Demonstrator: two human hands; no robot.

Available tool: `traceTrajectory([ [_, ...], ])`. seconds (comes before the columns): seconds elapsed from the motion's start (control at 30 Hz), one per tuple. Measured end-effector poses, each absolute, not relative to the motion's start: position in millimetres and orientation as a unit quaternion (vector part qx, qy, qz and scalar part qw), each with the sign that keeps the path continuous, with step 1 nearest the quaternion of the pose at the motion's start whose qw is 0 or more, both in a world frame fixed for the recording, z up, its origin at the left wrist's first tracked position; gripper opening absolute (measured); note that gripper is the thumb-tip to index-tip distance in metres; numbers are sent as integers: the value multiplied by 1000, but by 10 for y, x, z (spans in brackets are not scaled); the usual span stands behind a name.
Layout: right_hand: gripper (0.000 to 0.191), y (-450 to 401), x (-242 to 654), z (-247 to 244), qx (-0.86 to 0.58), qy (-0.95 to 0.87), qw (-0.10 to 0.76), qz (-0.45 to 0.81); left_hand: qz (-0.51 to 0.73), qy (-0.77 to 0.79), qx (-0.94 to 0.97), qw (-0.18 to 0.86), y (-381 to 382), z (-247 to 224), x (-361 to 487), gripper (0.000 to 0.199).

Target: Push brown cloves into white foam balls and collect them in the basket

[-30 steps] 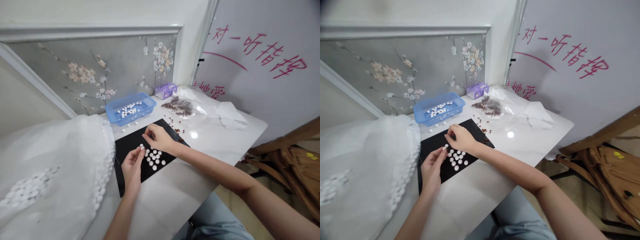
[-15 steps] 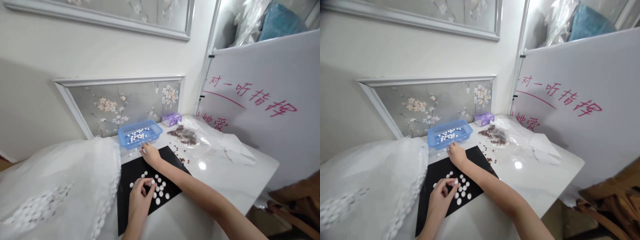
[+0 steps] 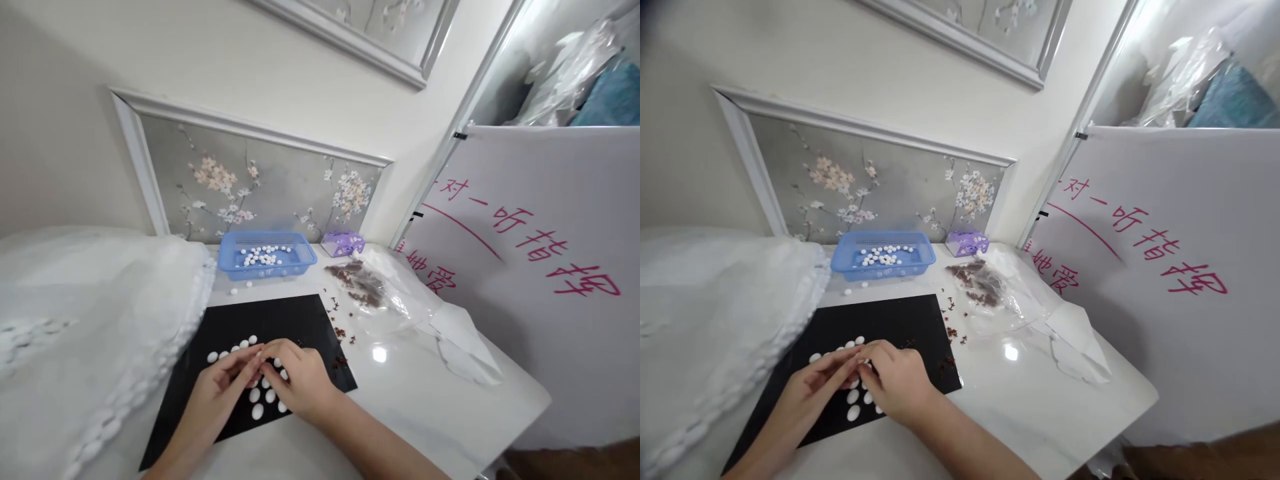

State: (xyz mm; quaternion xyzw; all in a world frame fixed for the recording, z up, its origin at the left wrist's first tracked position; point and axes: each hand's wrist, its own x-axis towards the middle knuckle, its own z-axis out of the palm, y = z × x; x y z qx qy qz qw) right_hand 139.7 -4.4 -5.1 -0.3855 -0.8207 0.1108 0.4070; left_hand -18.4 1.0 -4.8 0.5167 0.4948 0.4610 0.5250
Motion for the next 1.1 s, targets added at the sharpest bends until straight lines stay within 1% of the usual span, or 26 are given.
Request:
traceTrajectory([
  [0.07,18,-40,1418,-13,-380,-839,370,123,452,513,512,520,18,-34,-185,33],
  [0.17,20,45,1585,70,-403,-848,328,104,454,541,491,509,32,-31,-189,32],
  [0.2,20,99,1686,95,-431,-839,319,94,456,556,479,503,36,-35,-191,33],
  [0.27,17,237,1940,123,-543,-779,303,77,452,581,459,497,44,-49,-194,36],
  [0.33,19,384,2214,105,-652,-715,247,58,445,587,452,503,48,-59,-194,39],
  [0.4,26,501,2436,50,-682,-691,233,53,445,582,453,507,43,-55,-188,38],
  [0.5,25,587,2576,-47,-691,-685,225,52,444,584,454,506,20,-18,-169,37],
  [0.63,21,599,2526,-103,-692,-684,223,50,440,590,448,508,-17,31,-145,37],
  [1.0,16,597,2656,-66,-678,-696,221,79,447,577,444,520,-20,70,-109,34],
  [1.1,19,578,2702,-35,-668,-706,217,93,451,570,444,523,-11,51,-119,34],
])
